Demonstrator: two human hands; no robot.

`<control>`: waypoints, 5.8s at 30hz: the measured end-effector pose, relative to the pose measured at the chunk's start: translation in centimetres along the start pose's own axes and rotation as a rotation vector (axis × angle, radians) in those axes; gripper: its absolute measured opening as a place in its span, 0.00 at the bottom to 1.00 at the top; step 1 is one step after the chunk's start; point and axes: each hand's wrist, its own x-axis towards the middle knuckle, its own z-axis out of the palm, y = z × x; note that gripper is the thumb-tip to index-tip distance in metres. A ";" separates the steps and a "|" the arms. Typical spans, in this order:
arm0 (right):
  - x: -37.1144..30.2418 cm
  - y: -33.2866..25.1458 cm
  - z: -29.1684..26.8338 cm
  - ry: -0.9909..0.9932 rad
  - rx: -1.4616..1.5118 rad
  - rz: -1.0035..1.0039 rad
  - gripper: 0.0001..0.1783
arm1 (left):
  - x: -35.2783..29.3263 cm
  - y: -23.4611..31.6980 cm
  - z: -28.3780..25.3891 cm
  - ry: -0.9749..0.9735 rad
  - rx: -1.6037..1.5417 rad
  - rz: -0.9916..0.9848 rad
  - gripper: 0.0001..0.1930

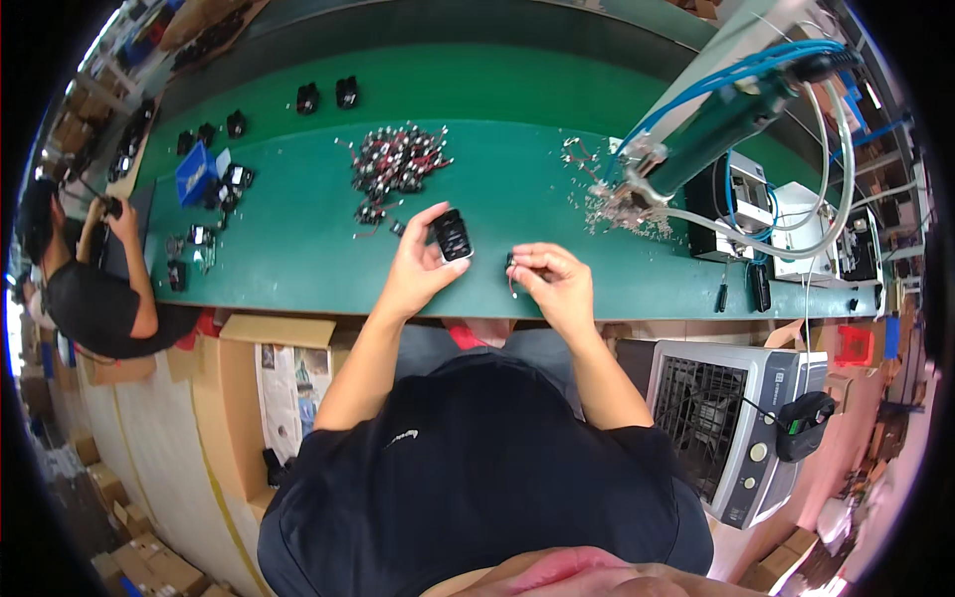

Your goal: The person assembles small electronic components using a handheld electric screwdriver.

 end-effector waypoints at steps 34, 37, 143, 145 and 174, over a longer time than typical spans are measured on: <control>2.5 -4.0 0.0 -0.341 -0.604 -0.118 0.17 | 2.4 -1.3 1.3 -0.180 0.907 0.422 0.41; 2.6 -9.0 -0.7 -0.062 -0.678 -0.351 0.16 | 2.5 -1.6 1.2 -0.162 0.853 0.431 0.37; 10.5 -19.1 -0.8 0.183 0.341 -0.512 0.60 | 3.7 2.3 2.0 -0.228 1.052 0.431 0.46; 10.1 -20.2 -1.8 0.283 0.261 -0.572 0.57 | 6.7 5.7 1.9 -0.213 1.085 0.576 0.43; 7.3 1.1 14.6 -0.337 -0.756 -0.514 0.21 | -27.2 -0.8 -23.7 1.436 1.043 0.137 0.11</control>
